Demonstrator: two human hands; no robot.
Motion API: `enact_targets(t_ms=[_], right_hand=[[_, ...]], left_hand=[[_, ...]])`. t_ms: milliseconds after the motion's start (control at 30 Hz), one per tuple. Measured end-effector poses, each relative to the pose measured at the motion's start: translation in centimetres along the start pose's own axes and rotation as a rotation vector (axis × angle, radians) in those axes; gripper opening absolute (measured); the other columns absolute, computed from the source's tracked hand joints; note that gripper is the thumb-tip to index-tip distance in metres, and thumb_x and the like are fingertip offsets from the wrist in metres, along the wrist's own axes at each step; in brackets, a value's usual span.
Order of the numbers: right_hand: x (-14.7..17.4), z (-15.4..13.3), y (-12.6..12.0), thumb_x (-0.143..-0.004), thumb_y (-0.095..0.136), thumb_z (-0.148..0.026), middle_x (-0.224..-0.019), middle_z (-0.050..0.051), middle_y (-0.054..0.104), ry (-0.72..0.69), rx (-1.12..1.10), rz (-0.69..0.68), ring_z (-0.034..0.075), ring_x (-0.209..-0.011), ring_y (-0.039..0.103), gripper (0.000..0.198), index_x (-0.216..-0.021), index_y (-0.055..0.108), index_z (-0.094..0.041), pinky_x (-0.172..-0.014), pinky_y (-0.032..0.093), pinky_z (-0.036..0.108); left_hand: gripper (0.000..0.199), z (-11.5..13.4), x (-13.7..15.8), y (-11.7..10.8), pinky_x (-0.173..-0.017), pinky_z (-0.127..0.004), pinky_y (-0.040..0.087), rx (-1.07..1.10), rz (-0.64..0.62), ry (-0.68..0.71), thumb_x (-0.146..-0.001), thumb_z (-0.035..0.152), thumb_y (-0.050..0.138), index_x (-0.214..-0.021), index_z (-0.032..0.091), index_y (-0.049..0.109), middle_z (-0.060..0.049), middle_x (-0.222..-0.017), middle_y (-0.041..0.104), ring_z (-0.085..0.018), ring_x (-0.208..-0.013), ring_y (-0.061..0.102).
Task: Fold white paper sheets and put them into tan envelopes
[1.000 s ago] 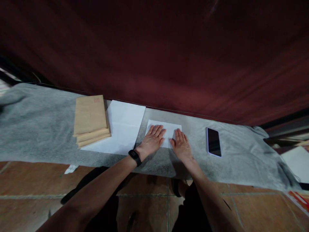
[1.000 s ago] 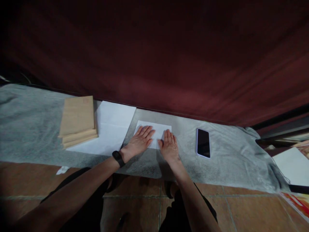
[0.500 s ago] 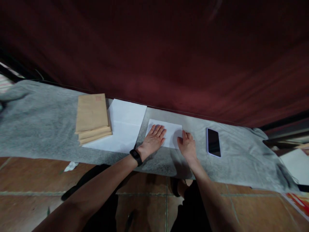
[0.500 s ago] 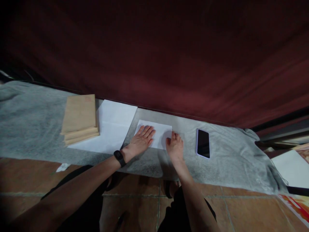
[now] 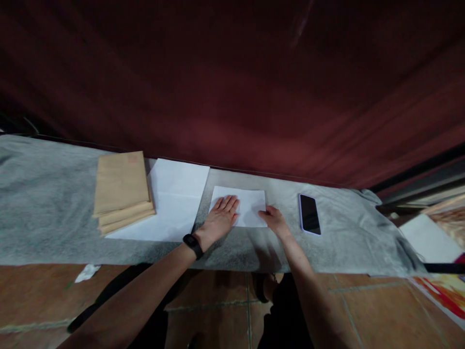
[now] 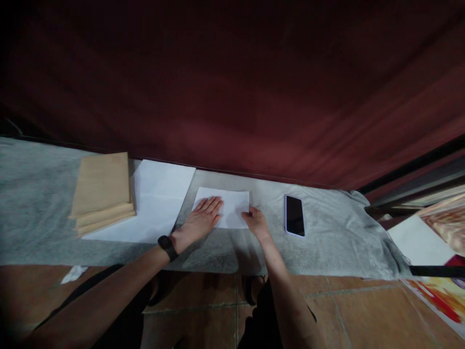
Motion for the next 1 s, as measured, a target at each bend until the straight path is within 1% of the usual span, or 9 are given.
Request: enact_targets(t_ms=[67,200,300,400,500,600,733,900,1000], right_hand=[[-0.2,0.3,0.1,-0.084,0.056,-0.028,-0.062,-0.002,0.064,0.001,-0.079,-0.038,0.014,-0.059,0.061,0.018,-0.077,0.069,-0.017,-0.051,0.041,0.02],[-0.3,0.7,0.3,-0.083,0.056,-0.024,-0.063,-0.001,0.065,-0.009,-0.114,-0.046,0.013,-0.058,0.06,0.016,-0.082,0.07,-0.017,-0.049,0.042,0.019],[-0.2,0.8,0.5,-0.084,0.055,-0.024,-0.065,-0.001,0.066,0.013,-0.117,-0.078,0.013,-0.056,0.06,0.016,-0.084,0.069,-0.018,-0.047,0.042,0.018],[-0.2,0.8,0.5,-0.085,0.055,-0.025,-0.065,-0.001,0.066,0.046,-0.111,-0.11,0.014,-0.056,0.061,0.015,-0.081,0.068,-0.019,-0.045,0.045,0.019],[-0.1,0.7,0.3,-0.085,0.056,-0.024,-0.067,0.0,0.067,0.045,-0.111,-0.108,0.015,-0.057,0.062,0.014,-0.079,0.067,-0.019,-0.044,0.045,0.019],[0.2,0.5,0.2,-0.084,0.058,-0.024,-0.07,0.001,0.069,0.048,-0.128,-0.098,0.015,-0.059,0.063,0.012,-0.084,0.068,-0.018,-0.044,0.046,0.018],[0.5,0.3,0.1,-0.085,0.057,-0.024,-0.071,0.001,0.069,0.077,-0.132,-0.096,0.014,-0.06,0.063,0.013,-0.088,0.068,-0.019,-0.045,0.047,0.017],[0.3,0.4,0.1,-0.083,0.057,-0.024,-0.063,-0.001,0.064,0.074,-0.147,-0.107,0.014,-0.055,0.06,0.012,-0.079,0.066,-0.018,-0.044,0.044,0.018],[0.0,0.7,0.2,-0.081,0.058,-0.026,-0.061,-0.001,0.063,0.06,-0.153,-0.1,0.014,-0.053,0.059,0.013,-0.075,0.065,-0.018,-0.043,0.043,0.019]], left_hand=[[0.055,0.0,0.3,0.2,-0.124,-0.047,0.02,0.007,0.012,-0.001,-0.103,0.042,0.032,-0.153,0.018,0.038,-0.01,-0.16,0.036,-0.025,-0.15,0.029],[0.058,0.4,0.6,0.3,-0.124,-0.051,0.018,0.01,0.018,0.005,-0.102,0.048,0.034,-0.154,0.022,0.036,-0.008,-0.163,0.031,-0.027,-0.151,0.025],[0.058,0.7,0.7,0.1,-0.124,-0.052,0.016,0.016,0.006,0.008,-0.102,0.049,0.035,-0.154,0.023,0.037,-0.007,-0.163,0.031,-0.028,-0.152,0.024],[0.059,0.8,0.7,-0.2,-0.125,-0.053,0.013,0.022,-0.012,-0.006,-0.101,0.05,0.036,-0.154,0.024,0.035,-0.006,-0.163,0.032,-0.027,-0.152,0.023],[0.061,1.0,0.7,-0.4,-0.125,-0.054,0.011,0.016,-0.019,-0.023,-0.101,0.052,0.035,-0.154,0.022,0.037,-0.008,-0.163,0.031,-0.027,-0.152,0.023],[0.061,1.2,0.7,-0.6,-0.125,-0.053,0.011,0.008,-0.019,-0.019,-0.102,0.052,0.034,-0.152,0.019,0.039,-0.01,-0.162,0.033,-0.027,-0.151,0.025],[0.06,1.3,0.8,-0.7,-0.124,-0.053,0.013,0.011,-0.025,-0.013,-0.102,0.051,0.033,-0.152,0.019,0.038,-0.01,-0.161,0.035,-0.027,-0.151,0.026],[0.058,1.4,0.8,-0.5,-0.124,-0.051,0.016,0.016,-0.041,0.003,-0.103,0.047,0.033,-0.152,0.018,0.039,-0.009,-0.162,0.033,-0.027,-0.151,0.026],[0.056,1.6,0.8,-0.6,-0.124,-0.05,0.017,0.015,-0.046,0.02,-0.103,0.045,0.034,-0.153,0.02,0.038,-0.008,-0.162,0.034,-0.026,-0.15,0.027]])
Point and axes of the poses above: each hand's wrist, its own x-axis away from the middle knuckle, its own y-axis out of the palm, z = x × y, the point moved 3 cm from there along -x, towards the middle knuckle
